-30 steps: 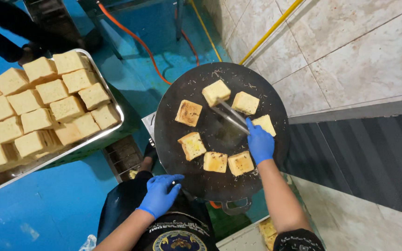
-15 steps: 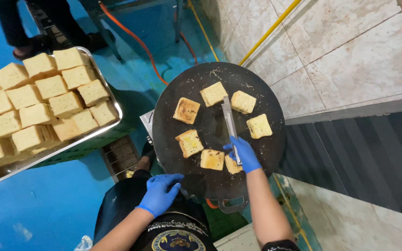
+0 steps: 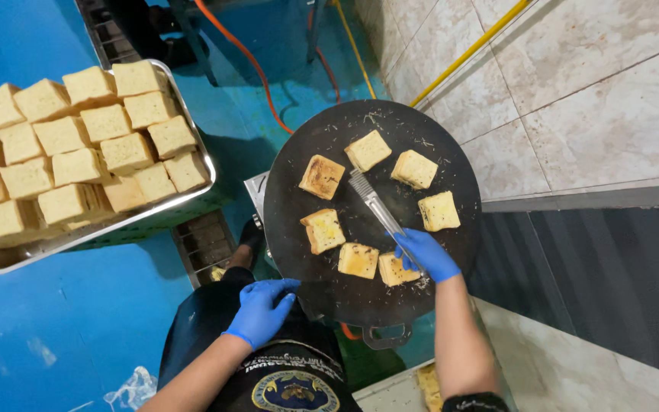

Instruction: The person uses a blowtorch to char tofu cubes arranged on a round griddle, moving the flame over each piece. They then use tongs to flip and transfer the torched tofu pieces onto a metal tray, with trays of raw tofu cubes nearby.

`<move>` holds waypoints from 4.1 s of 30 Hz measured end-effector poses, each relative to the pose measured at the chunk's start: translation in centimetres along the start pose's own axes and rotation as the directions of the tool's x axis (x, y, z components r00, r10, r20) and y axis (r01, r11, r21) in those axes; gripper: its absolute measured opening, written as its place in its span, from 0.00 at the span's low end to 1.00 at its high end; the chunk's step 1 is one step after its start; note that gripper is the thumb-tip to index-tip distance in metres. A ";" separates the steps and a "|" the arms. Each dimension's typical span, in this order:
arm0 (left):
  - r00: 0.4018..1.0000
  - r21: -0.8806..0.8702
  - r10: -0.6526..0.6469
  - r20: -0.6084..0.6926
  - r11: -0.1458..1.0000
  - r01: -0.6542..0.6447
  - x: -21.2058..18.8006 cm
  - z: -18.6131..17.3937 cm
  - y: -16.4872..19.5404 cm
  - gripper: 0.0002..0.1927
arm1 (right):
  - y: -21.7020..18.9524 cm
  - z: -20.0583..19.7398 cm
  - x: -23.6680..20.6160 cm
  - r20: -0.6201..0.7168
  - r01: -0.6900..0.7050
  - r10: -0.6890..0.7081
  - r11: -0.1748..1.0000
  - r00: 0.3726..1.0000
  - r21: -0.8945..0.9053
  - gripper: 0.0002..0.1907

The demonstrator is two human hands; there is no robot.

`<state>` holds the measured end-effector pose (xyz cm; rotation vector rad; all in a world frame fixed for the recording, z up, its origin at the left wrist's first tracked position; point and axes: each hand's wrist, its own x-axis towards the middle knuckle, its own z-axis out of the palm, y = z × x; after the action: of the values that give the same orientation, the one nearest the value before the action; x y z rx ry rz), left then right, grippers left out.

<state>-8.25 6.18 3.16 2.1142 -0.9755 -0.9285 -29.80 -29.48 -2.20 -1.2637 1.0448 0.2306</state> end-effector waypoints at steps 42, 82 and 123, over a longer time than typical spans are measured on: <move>1.000 -0.031 0.022 -0.011 0.999 -0.022 1.9 -1.1 -0.8 0.15 | -1.2 3.0 1.4 -0.022 -0.047 -0.751 -0.011 0.660 -0.999 0.28; 0.374 0.523 0.752 0.543 0.046 -0.851 26.2 -2.5 -1.2 0.40 | 24.7 47.5 -20.9 -0.408 0.048 0.865 0.439 -0.292 0.897 0.33; -0.620 -0.792 0.492 0.610 0.362 -0.492 -43.9 6.3 -8.1 0.43 | 32.9 81.5 -56.7 -0.647 -0.068 0.476 0.772 -0.595 0.631 0.19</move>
<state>-31.28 44.59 8.12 -0.3191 -2.4957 -1.6152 -40.71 73.40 12.93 -0.3284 3.1216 -0.8796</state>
